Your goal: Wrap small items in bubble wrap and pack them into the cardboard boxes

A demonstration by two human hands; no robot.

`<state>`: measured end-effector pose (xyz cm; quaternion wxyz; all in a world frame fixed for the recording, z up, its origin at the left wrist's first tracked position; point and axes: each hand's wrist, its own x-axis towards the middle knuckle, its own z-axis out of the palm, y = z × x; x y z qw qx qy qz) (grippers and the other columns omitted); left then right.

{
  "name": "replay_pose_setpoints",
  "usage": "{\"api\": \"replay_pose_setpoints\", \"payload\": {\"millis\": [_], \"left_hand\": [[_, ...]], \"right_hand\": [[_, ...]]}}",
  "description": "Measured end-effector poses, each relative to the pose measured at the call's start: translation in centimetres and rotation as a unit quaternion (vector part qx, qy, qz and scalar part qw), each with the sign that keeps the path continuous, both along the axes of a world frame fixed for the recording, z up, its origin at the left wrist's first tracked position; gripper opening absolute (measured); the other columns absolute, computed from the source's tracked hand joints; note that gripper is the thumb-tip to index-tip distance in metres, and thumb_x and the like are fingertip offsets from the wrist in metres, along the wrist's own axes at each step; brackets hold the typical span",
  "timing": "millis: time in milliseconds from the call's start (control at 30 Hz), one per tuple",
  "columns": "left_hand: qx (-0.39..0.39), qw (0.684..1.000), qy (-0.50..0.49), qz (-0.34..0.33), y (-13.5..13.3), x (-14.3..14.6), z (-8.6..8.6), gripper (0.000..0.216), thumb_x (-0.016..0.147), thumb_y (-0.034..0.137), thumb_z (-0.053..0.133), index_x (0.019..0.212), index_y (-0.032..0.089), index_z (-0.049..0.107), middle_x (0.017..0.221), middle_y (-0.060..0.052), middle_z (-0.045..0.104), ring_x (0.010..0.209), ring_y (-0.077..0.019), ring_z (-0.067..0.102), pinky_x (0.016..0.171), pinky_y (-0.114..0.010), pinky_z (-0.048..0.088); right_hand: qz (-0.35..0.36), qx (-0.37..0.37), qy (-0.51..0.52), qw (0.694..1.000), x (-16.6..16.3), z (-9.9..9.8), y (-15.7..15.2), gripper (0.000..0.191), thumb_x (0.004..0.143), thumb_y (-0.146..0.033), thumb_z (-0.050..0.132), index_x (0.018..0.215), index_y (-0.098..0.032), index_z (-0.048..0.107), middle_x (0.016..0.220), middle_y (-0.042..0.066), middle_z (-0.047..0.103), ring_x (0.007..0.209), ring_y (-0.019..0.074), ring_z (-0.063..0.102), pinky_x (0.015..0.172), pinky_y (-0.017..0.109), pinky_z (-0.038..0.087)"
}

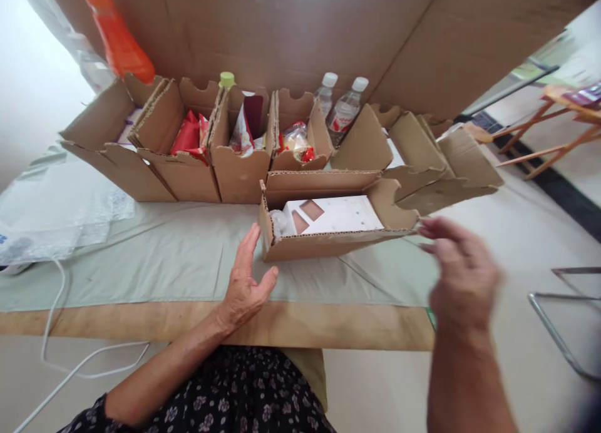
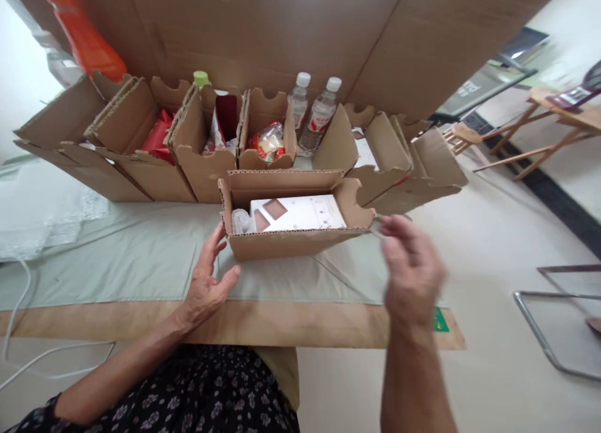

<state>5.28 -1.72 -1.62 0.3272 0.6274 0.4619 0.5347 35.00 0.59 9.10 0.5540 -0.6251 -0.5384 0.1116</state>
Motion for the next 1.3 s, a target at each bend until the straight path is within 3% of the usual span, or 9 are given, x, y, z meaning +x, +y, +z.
{"api": "replay_pose_setpoints", "payload": {"millis": [100,167,333,433,533,667,800,1033,1300], "left_hand": [[-0.028,0.999,-0.019,-0.007,0.0,-0.1,-0.2,0.083,0.089,0.024,0.068,0.162,0.030,0.029,0.168,-0.013,0.035,0.154,-0.0332,0.037,0.125,-0.055,0.034],[-0.047,0.998,-0.038,0.014,0.2,-0.7,0.2,0.081,0.087,0.027,0.071,0.159,0.027,0.034,0.162,-0.014,0.043,0.147,-0.0330,0.045,0.124,-0.054,0.036],[-0.024,0.994,-0.096,0.055,-0.6,-0.5,2.7,0.066,0.087,0.028,0.070,0.149,0.026,0.045,0.145,-0.010,0.057,0.136,-0.0286,0.055,0.120,-0.047,0.042],[-0.038,0.995,-0.084,-0.027,-2.2,2.1,3.4,0.075,0.087,0.026,0.068,0.155,0.026,0.037,0.154,-0.013,0.050,0.142,-0.0316,0.051,0.124,-0.052,0.038],[-0.048,0.990,-0.049,-0.121,-4.1,3.1,3.3,0.086,0.085,0.024,0.070,0.161,0.025,0.031,0.162,-0.015,0.043,0.150,-0.0356,0.042,0.127,-0.056,0.033],[-0.061,0.998,-0.032,-0.005,-6.1,-0.4,2.6,0.077,0.090,0.026,0.069,0.158,0.027,0.034,0.158,-0.014,0.046,0.150,-0.0352,0.041,0.128,-0.056,0.030],[-0.080,0.996,-0.010,0.049,-6.9,-2.1,1.8,0.077,0.090,0.028,0.070,0.158,0.026,0.035,0.157,-0.014,0.047,0.148,-0.0366,0.043,0.127,-0.058,0.031],[0.020,0.996,0.060,-0.071,-7.8,2.5,1.6,0.102,0.086,0.016,0.064,0.168,0.032,0.006,0.175,-0.012,0.016,0.160,-0.0387,0.021,0.127,-0.063,0.029],[-0.004,0.982,0.109,-0.156,-8.8,4.9,2.3,0.103,0.081,0.008,0.061,0.167,0.029,0.009,0.177,-0.014,-0.004,0.163,-0.0412,0.007,0.125,-0.067,0.027]], "right_hand": [[0.088,-0.067,0.023,0.994,-1.9,-5.0,0.2,0.053,0.088,-0.063,0.064,0.118,-0.020,0.068,0.119,0.016,0.073,0.106,0.0304,0.069,0.090,0.049,0.056],[0.108,-0.065,0.040,0.991,-4.5,-6.1,-0.2,0.057,0.090,-0.065,0.061,0.123,-0.019,0.064,0.116,0.014,0.073,0.100,0.0275,0.069,0.090,0.047,0.056],[0.151,-0.070,0.002,0.986,-6.3,-3.5,-4.4,0.048,0.094,-0.055,0.062,0.130,-0.023,0.063,0.120,0.011,0.070,0.107,0.0268,0.066,0.097,0.045,0.053],[0.042,0.009,0.008,0.999,-4.2,-2.2,-7.0,0.043,0.095,-0.053,0.061,0.126,-0.023,0.066,0.114,0.009,0.069,0.103,0.0265,0.066,0.098,0.046,0.052],[-0.061,0.085,0.049,0.993,-3.9,-2.8,-8.7,0.037,0.098,-0.046,0.058,0.125,-0.023,0.066,0.116,0.008,0.067,0.111,0.0272,0.063,0.108,0.047,0.045],[0.039,-0.004,0.037,0.999,-7.4,-4.8,-9.1,0.036,0.100,-0.045,0.056,0.128,-0.024,0.064,0.116,0.009,0.069,0.108,0.0276,0.065,0.100,0.044,0.050],[0.096,-0.040,0.054,0.993,-8.1,-6.0,-7.7,0.041,0.101,-0.049,0.053,0.131,-0.023,0.060,0.119,0.010,0.068,0.112,0.0274,0.064,0.099,0.042,0.051],[0.070,0.045,0.130,0.988,-1.9,-8.3,-2.4,0.045,0.104,-0.055,0.044,0.128,-0.022,0.063,0.129,0.009,0.066,0.125,0.0247,0.060,0.109,0.043,0.046],[0.083,0.083,0.141,0.983,-0.7,-8.7,6.6,0.058,0.097,-0.069,0.048,0.129,-0.023,0.066,0.131,0.007,0.069,0.126,0.0247,0.060,0.115,0.046,0.042]]}}
